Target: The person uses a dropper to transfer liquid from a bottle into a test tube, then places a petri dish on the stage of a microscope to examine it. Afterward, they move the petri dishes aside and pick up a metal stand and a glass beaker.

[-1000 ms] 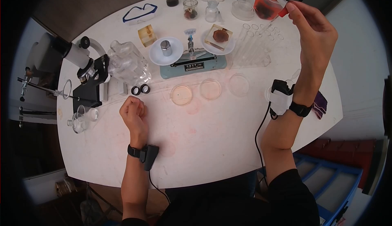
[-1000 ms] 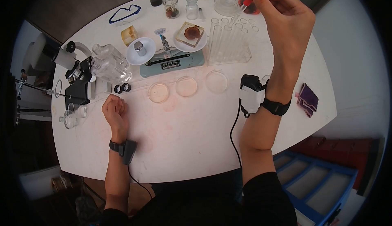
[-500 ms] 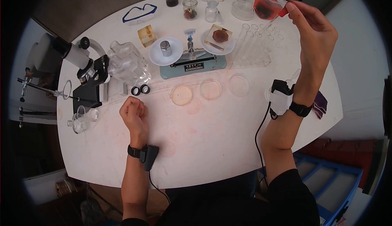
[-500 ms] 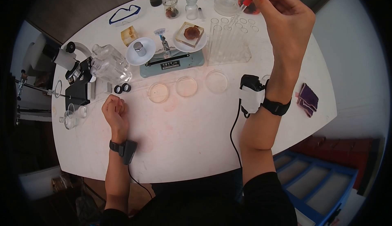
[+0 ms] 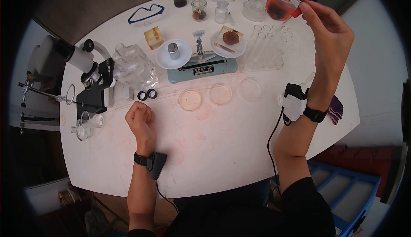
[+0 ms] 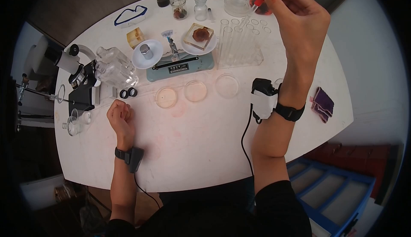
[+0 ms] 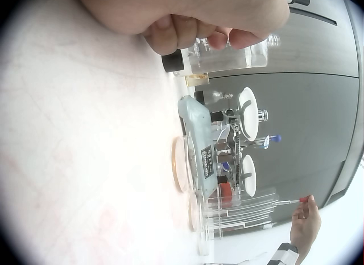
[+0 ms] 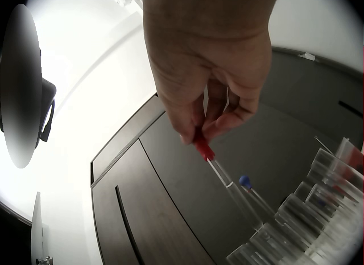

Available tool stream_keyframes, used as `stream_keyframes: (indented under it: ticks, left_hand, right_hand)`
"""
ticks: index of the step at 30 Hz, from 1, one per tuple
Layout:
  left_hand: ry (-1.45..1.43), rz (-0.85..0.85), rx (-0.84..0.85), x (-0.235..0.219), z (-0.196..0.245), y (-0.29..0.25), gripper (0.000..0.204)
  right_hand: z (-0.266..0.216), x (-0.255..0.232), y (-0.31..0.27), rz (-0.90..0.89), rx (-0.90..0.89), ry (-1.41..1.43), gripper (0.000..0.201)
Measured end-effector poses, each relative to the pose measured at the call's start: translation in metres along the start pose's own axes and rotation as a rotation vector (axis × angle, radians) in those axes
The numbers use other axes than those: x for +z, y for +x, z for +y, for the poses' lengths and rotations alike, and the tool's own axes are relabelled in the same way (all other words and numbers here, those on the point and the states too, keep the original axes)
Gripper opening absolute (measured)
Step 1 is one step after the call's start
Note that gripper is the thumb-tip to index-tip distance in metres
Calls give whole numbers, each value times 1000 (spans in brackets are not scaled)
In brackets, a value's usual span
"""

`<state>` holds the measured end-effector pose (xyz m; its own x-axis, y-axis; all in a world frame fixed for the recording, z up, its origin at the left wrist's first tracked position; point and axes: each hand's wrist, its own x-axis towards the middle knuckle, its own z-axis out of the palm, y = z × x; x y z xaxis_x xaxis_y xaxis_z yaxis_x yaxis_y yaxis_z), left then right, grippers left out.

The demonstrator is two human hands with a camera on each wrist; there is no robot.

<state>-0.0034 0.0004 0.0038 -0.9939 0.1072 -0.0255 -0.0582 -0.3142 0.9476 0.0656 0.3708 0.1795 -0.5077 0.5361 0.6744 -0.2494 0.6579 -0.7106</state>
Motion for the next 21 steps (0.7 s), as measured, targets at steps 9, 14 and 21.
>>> stream_keyframes:
  ticks: [9, 14, 21]
  left_hand:
    - [4, 7, 1, 1, 0, -1, 23]
    - [5, 2, 3, 1, 0, 0, 23]
    - [8, 13, 8, 3, 1, -1, 23]
  right_hand:
    - [-2, 0, -1, 13, 8, -28, 20]
    - [0, -1, 0, 6, 2, -20, 20]
    - [-1, -1, 0, -1, -4, -29, 20]
